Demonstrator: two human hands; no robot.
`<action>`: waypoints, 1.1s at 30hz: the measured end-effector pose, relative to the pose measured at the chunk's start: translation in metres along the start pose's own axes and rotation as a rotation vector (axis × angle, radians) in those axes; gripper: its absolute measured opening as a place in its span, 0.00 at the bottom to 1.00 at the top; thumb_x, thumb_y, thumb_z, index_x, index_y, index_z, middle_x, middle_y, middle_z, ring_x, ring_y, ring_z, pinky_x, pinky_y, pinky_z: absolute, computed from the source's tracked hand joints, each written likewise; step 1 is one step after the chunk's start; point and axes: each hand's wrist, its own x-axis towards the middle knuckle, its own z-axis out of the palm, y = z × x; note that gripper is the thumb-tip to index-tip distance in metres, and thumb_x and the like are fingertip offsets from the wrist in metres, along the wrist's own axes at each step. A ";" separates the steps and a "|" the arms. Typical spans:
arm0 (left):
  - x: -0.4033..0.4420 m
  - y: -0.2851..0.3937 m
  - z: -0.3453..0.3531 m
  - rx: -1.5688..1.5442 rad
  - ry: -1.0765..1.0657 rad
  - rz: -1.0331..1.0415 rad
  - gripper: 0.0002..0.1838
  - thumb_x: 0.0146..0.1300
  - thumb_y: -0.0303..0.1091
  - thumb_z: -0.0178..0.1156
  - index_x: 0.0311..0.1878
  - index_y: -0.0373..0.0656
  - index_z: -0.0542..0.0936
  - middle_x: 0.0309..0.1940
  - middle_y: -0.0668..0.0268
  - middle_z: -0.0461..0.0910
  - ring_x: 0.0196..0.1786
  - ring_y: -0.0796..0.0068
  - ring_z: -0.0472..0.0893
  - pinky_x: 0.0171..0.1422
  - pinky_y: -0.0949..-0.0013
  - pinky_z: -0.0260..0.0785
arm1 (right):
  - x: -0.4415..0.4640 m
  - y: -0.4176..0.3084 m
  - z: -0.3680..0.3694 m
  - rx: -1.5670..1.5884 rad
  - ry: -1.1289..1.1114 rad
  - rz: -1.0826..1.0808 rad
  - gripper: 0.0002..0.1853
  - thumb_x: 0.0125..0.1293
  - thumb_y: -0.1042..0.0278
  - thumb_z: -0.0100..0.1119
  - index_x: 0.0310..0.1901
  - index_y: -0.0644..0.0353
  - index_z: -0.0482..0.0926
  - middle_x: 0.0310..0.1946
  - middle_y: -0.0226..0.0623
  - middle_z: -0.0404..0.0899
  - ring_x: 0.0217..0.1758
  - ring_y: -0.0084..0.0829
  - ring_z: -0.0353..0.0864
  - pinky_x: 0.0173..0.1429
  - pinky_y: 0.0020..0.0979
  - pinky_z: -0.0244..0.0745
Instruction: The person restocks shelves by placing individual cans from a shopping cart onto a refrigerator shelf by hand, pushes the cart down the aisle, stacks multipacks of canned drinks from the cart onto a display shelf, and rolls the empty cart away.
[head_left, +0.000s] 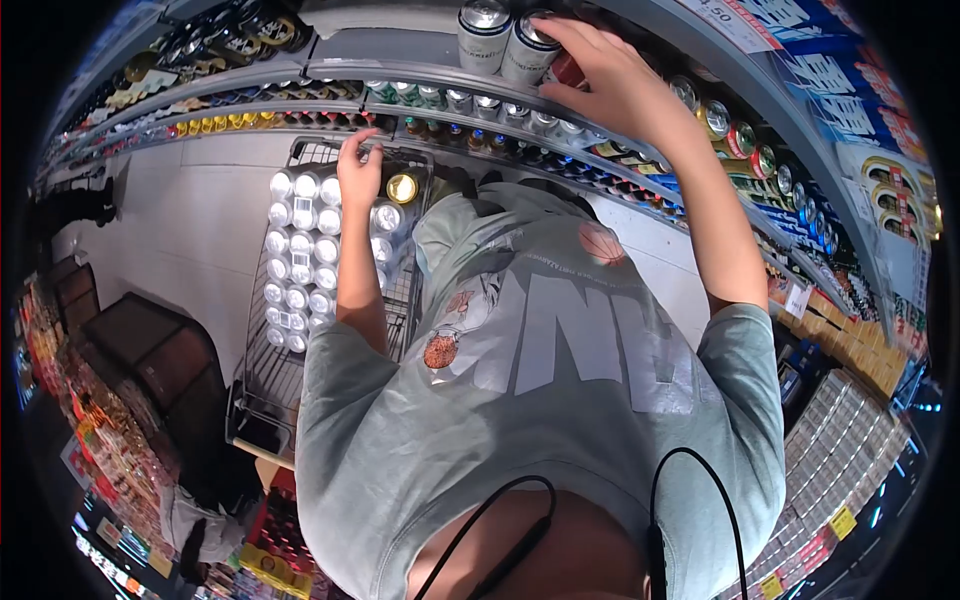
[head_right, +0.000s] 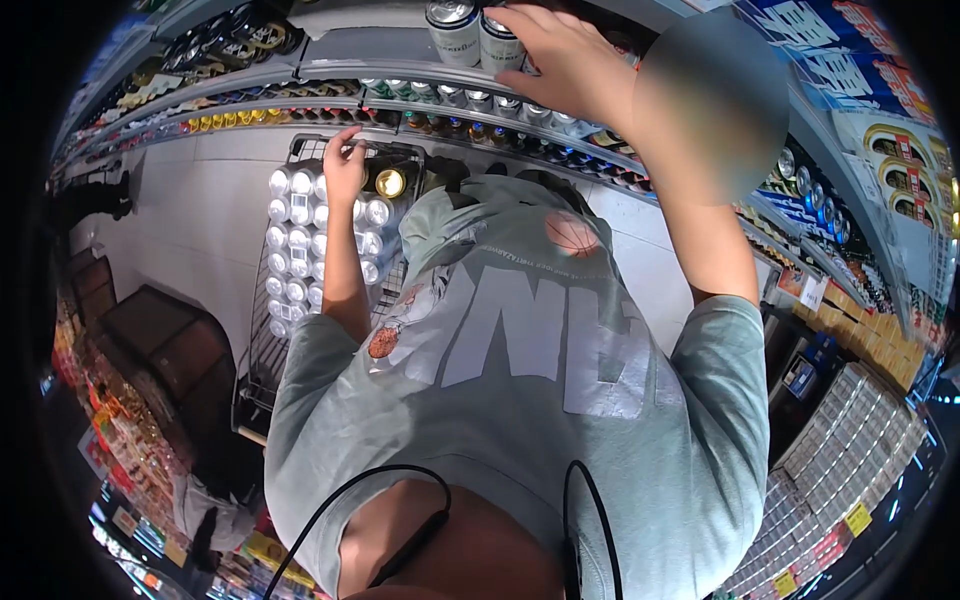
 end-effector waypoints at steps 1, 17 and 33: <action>-0.018 -0.004 -0.001 -0.094 0.048 -0.091 0.11 0.62 0.26 0.61 0.48 0.42 0.82 0.47 0.61 0.79 0.44 0.73 0.78 0.47 0.71 0.71 | -0.005 0.010 0.021 -0.141 0.190 -0.163 0.39 0.60 0.60 0.66 0.71 0.57 0.60 0.65 0.50 0.68 0.68 0.48 0.67 0.69 0.40 0.64; -0.317 0.125 0.082 -0.094 -0.335 0.025 0.08 0.57 0.27 0.59 0.40 0.43 0.81 0.33 0.61 0.81 0.40 0.63 0.81 0.44 0.63 0.74 | -0.169 0.075 0.281 0.516 -0.155 -0.189 0.27 0.65 0.55 0.62 0.61 0.63 0.73 0.56 0.48 0.78 0.60 0.42 0.77 0.64 0.35 0.70; -0.491 -0.155 -0.122 -0.085 -0.520 -0.930 0.55 0.50 0.68 0.65 0.70 0.32 0.65 0.70 0.49 0.65 0.69 0.58 0.69 0.71 0.57 0.62 | -0.240 0.080 0.363 0.388 -0.246 -0.043 0.25 0.66 0.57 0.61 0.61 0.61 0.73 0.57 0.47 0.77 0.61 0.40 0.77 0.62 0.37 0.72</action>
